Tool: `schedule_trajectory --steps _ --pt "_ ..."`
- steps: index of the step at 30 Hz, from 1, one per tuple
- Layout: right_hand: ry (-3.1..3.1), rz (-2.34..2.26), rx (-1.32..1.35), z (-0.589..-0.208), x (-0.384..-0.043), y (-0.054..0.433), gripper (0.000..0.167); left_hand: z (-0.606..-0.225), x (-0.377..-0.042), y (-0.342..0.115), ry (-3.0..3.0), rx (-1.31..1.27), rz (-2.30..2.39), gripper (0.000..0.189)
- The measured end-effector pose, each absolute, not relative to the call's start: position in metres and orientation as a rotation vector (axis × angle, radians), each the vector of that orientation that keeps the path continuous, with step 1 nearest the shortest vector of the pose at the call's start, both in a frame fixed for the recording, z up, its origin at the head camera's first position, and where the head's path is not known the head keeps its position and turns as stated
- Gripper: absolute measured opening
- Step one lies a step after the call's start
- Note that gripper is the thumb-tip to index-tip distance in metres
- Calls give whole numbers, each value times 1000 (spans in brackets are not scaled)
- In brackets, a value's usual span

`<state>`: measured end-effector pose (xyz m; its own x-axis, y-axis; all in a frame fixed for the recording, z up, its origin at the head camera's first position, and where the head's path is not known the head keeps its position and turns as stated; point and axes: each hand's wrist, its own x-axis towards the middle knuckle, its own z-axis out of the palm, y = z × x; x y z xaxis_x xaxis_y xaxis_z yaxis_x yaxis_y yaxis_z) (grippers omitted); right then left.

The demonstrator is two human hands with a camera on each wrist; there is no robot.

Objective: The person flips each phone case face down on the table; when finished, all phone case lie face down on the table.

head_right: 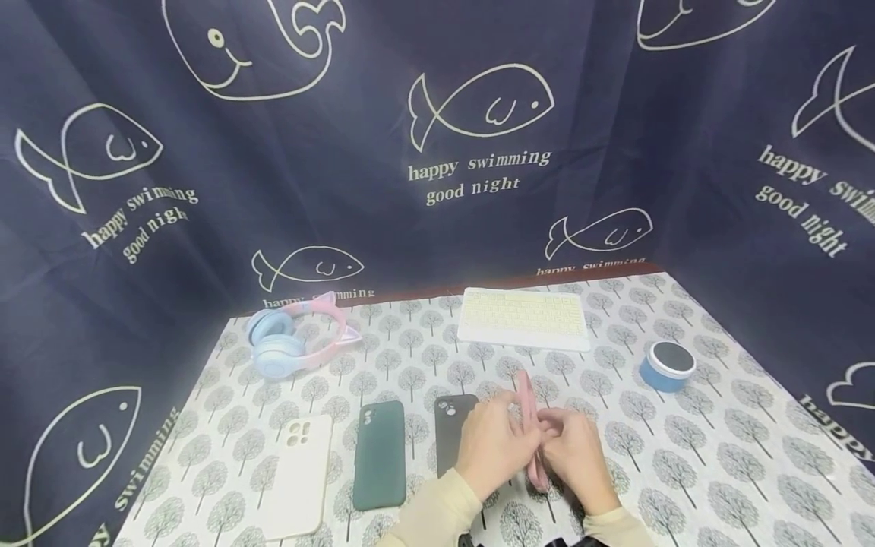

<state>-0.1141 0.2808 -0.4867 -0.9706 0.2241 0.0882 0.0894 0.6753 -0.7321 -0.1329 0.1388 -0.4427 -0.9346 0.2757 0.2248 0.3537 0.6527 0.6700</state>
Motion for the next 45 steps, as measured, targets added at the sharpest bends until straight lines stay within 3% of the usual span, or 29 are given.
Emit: schedule_trajectory --steps 14,27,32,35,45 --pt "-2754 1117 -245 -492 -112 279 29 -451 -128 142 -2777 -616 -1182 15" --pt "-2723 1277 -231 -482 -109 285 26 -454 -129 141 -2806 -608 -1169 22" --pt "-2530 1654 -321 -469 -101 287 36 -454 -128 142 -2838 -612 -1267 28" --pt "-2458 1764 -348 -464 -100 286 45 -455 -131 141 -2826 -679 -1301 22" --pt "-2435 1785 -355 -457 -98 283 43 -471 -144 137 -2859 -675 -1284 19"
